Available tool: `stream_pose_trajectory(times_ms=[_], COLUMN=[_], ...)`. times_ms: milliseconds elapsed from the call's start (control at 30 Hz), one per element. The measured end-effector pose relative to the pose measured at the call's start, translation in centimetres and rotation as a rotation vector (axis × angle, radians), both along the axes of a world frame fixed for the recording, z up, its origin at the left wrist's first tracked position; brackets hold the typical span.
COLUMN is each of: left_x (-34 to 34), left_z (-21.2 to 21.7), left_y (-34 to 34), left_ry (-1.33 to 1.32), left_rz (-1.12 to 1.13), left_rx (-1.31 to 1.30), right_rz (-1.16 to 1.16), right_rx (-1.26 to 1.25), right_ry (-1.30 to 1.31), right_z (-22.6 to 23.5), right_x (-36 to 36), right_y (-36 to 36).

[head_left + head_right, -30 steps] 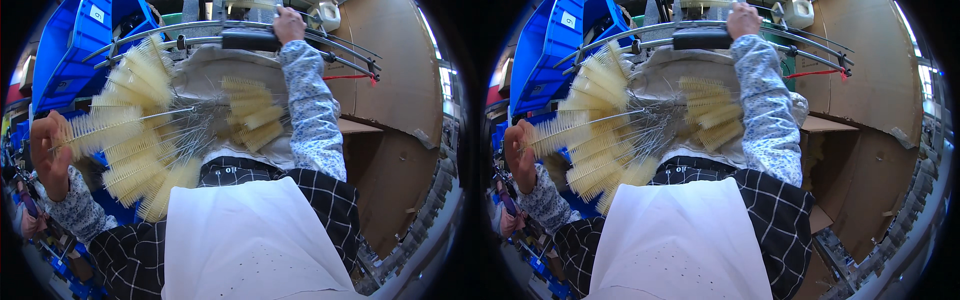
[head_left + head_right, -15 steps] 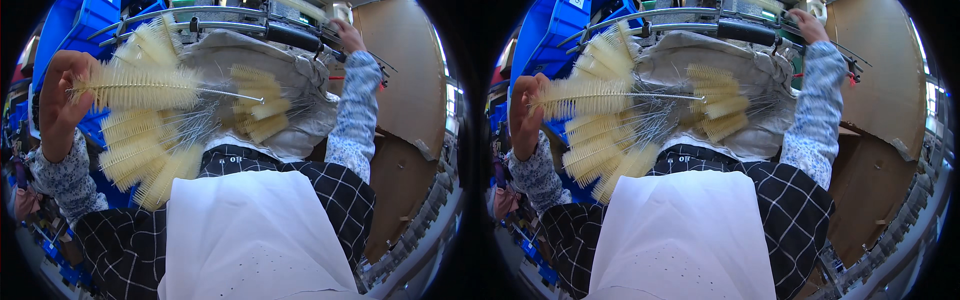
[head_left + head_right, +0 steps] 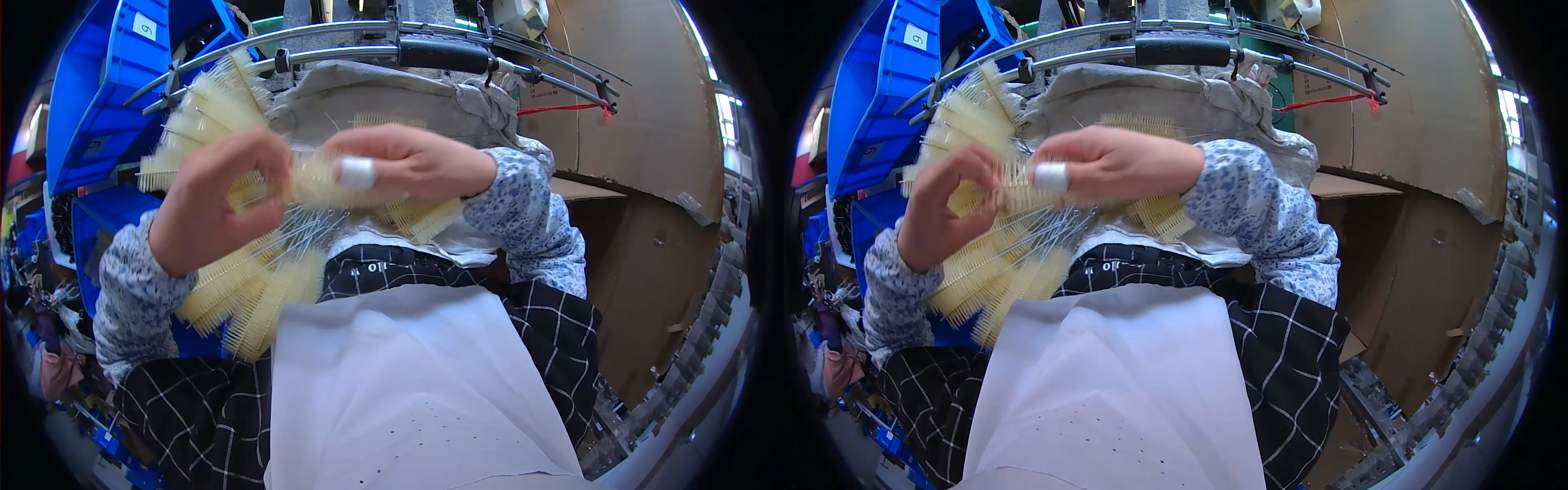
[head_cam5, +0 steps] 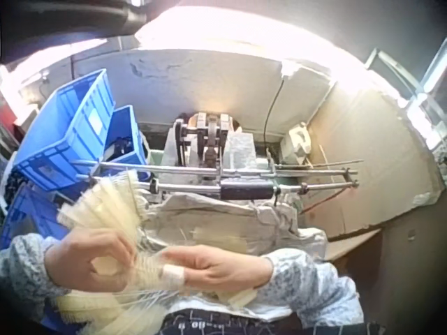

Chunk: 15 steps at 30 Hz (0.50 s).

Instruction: The person takes yellow bristle brush heads from a blue bin and inserts them into a metal jig on a machine. They repeatedly place the brush heads into the jig, likely to secure them or prepare them for a subsequent manufacturing step. The person handles the brush heads one at a time throughout the process.

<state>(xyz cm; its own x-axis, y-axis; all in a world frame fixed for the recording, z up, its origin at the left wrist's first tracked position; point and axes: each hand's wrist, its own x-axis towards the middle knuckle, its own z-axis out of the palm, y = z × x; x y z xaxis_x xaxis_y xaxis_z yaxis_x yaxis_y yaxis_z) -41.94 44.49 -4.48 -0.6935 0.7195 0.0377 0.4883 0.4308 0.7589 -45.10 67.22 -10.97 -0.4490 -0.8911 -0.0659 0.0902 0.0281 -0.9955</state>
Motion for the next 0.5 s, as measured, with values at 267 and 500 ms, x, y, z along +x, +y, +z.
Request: stream_pose_trajectory(times_ms=[267,500], left_x=[3.0,4.5], left_z=[1.8,0.2], left_y=[-8.1,-8.9], left_ry=[-0.328,-0.606], left_rz=[0.377,0.389], left_rx=[-0.433,-0.417], right_rz=[-0.927,-0.824], right_rx=[0.544,1.069], right_ry=[1.127,1.208], right_z=[-6.9,-7.6], right_x=[-11.7,-14.6], right_y=[6.9,6.3])
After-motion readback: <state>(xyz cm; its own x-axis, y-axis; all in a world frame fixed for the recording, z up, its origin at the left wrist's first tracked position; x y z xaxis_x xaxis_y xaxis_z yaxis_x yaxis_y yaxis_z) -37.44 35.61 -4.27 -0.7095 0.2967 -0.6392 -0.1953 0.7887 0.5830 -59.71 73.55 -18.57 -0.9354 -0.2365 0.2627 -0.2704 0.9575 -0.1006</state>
